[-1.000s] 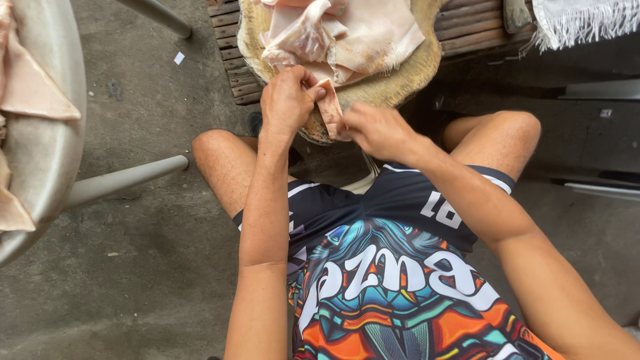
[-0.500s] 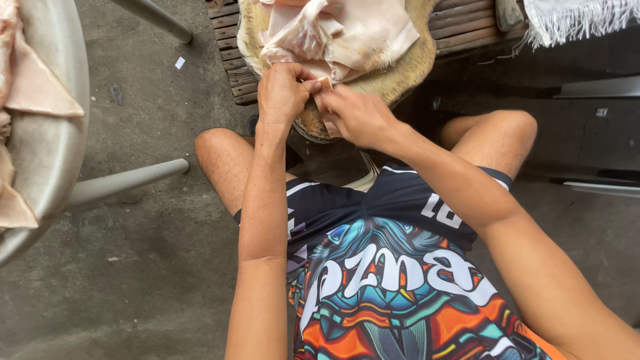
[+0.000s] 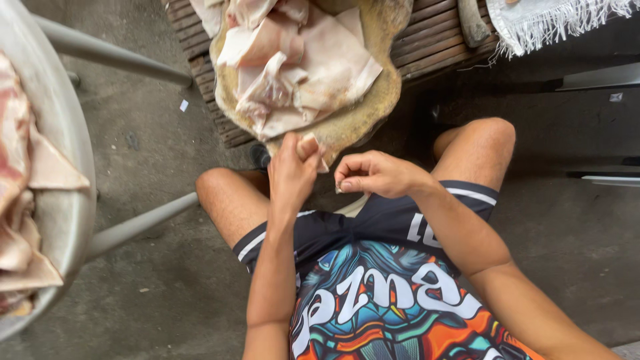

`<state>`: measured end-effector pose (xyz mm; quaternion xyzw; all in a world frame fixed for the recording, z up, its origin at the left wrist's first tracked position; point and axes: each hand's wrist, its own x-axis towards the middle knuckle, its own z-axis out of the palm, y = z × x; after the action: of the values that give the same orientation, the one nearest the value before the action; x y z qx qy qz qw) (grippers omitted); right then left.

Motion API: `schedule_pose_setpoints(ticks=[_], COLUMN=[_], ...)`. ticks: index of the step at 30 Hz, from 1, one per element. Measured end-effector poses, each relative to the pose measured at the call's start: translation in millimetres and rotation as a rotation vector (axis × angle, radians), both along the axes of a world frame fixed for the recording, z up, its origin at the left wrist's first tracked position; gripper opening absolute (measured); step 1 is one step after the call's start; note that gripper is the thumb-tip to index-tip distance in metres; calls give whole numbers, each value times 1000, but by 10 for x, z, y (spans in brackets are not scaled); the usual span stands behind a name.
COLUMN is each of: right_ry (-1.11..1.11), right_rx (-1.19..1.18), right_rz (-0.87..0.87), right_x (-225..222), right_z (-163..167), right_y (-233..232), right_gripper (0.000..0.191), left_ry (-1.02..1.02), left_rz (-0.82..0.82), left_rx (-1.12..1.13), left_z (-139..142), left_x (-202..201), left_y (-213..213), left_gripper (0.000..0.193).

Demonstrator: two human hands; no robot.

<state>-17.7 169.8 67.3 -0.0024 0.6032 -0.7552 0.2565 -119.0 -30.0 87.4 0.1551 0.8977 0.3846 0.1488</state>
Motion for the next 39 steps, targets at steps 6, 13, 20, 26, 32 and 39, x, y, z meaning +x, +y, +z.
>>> schedule_pose_setpoints(ticks=[6,13,20,26,32,39], right_ry=[-114,187,268,32,-240,-211], right_rx=[-457,-214,-243,-515,-437,-489], right_rz=[-338,-1189,-1407,-1023,-677,-466], right_x=[12,-414,-813,-774,-409,-227], right_z=[-108,296,187,4,-41,-183], right_y=[953,2926,3602,2642,1406,328], right_gripper=[11,10,8,14,13,9], left_ry=[-704,-949,-826,-562,-282,141], left_rz=[203,-86,-129,-122,39,425], left_rx=[701,1160,1129,745,351,216], left_z=[160,302,367,463,694,319], left_x=[30,-583,-652,-732,-488,-645], left_y=[1120,3843,4275,2895,1255,-283], left_gripper=[38,47,42,24,19,19])
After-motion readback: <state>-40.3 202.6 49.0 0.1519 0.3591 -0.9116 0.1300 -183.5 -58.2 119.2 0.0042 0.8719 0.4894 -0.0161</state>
